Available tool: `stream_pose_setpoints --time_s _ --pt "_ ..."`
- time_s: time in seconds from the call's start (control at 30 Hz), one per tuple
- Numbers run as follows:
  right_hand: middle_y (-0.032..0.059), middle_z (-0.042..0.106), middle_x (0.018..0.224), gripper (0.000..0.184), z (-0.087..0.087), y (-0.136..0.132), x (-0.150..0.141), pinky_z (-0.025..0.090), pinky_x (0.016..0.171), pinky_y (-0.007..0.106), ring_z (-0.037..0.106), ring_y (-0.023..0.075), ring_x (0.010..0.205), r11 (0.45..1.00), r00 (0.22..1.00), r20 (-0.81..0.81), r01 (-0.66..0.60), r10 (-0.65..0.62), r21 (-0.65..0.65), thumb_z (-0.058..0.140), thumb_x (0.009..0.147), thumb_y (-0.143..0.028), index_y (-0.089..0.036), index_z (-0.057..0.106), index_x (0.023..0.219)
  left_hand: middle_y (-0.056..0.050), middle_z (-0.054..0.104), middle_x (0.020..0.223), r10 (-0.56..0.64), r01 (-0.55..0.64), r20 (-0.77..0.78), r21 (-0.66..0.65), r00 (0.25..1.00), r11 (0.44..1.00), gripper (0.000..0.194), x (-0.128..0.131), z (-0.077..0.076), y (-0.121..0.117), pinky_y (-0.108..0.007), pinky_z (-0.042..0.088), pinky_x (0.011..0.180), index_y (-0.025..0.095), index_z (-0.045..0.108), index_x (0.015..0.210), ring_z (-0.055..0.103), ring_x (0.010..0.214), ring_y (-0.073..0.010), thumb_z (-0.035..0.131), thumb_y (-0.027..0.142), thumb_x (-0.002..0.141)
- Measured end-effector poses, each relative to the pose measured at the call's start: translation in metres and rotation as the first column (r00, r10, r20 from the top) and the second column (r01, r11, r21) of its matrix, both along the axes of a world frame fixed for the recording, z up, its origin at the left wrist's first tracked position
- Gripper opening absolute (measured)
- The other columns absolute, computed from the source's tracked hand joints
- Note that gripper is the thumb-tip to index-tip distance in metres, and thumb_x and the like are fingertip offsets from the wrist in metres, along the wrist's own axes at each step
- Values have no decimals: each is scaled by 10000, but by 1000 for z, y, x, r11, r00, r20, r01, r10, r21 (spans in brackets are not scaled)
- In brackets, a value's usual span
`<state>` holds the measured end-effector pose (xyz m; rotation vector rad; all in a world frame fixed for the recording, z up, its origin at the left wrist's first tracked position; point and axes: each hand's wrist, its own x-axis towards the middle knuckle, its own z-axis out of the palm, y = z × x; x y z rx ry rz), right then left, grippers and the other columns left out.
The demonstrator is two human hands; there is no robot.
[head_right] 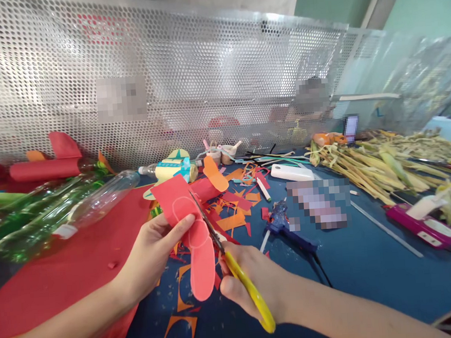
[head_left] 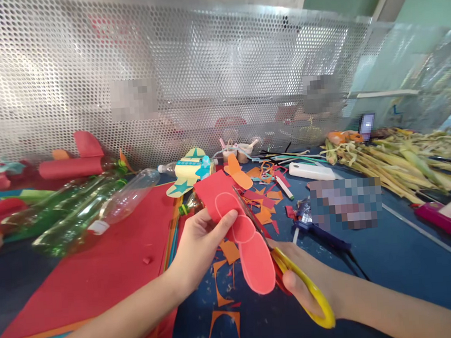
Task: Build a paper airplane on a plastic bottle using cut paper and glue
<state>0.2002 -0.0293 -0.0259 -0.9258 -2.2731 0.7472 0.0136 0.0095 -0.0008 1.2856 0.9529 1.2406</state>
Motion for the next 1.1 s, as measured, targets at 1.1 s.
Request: stream_pose_setpoints --time_s 1.1 --pt "-45 355 528 600 7 -5 -4 251 429 240 320 98 454 986 990 -113 65 -83 -154 159 848 -747 -213 363 665 -48 747 891 1 -1 13 -29 1000 1000 221 0 4 -1 -283 527 721 189 724 816 657 752 -179 714 389 723"
